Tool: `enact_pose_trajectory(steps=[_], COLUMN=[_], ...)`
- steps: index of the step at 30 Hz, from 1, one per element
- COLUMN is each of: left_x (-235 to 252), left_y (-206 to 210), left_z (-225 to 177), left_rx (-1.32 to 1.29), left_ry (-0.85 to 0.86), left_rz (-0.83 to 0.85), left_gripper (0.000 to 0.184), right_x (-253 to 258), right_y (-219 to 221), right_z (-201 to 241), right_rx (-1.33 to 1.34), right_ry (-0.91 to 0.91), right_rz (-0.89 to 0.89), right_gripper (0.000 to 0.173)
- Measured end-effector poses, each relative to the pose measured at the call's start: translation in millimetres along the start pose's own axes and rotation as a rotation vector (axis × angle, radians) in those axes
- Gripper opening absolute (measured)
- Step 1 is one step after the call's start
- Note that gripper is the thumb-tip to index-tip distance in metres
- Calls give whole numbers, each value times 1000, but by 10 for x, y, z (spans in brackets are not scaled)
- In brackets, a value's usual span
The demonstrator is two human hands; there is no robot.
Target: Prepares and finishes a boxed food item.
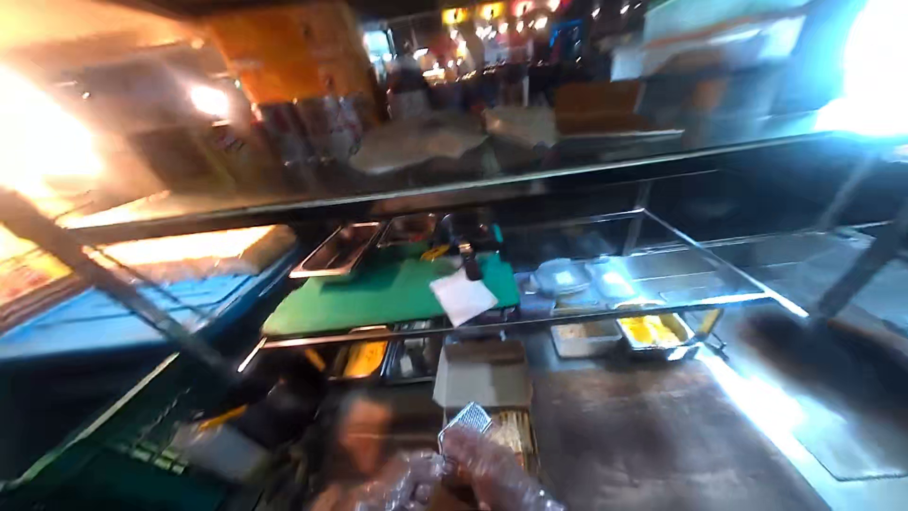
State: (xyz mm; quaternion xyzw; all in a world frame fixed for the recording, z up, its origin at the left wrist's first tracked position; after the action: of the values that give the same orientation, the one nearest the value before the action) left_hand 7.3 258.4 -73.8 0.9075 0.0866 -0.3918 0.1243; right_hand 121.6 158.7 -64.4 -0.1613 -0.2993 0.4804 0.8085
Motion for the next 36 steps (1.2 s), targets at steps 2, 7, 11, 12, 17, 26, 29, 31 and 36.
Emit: enact_pose_trajectory(steps=[2, 7, 11, 12, 17, 26, 29, 31, 36], left_x=[-4, -35, -135, -216, -409, -380, -459, -531, -914], left_y=[-9, 6, 102, 193, 520, 305, 267, 205, -370], left_z=[1, -4, -424, -498, -782, -722, -699, -698, -423], left_rx=[-5, 89, 1064, 1298, 1709, 1825, 1863, 1891, 1358], left_ry=[4, -47, 18, 6, -153, -65, 108, 99, 23], left_rz=[-60, -164, -400, -463, -504, -586, -682, -710, -699], left_gripper=[16, 9, 31, 35, 45, 45, 44, 45, 41], right_x=[-71, -198, -47, -17, -21, -41, 112, 121, -532], right_y=[-198, -478, -314, -213, 29, -88, 93, -2, -804], right_z=[-551, -199, 217, 289, -383, -355, 73, -298, -893], right_rx=[-25, 46, 65, 34, 35, 1, 32, -15, -80], right_ry=[324, 128, -35, -107, 208, 210, -41, 266, 432], right_rz=[-37, -366, -349, -302, -55, -188, -44, 75, -357], right_gripper=[44, 45, 46, 43, 45, 47, 45, 48, 42])
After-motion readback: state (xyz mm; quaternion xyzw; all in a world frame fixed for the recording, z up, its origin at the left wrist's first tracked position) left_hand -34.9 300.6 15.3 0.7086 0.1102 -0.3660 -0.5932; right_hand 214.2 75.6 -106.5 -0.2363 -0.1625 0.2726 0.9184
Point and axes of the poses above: each hand's wrist, its own x-axis towards the middle knuckle, its own y-axis out of the palm, z = x × y, the point moved 9 cm from there along x, towards the middle knuckle, and after that the axes turned 8 degrees about x, right-handed, at the moved point
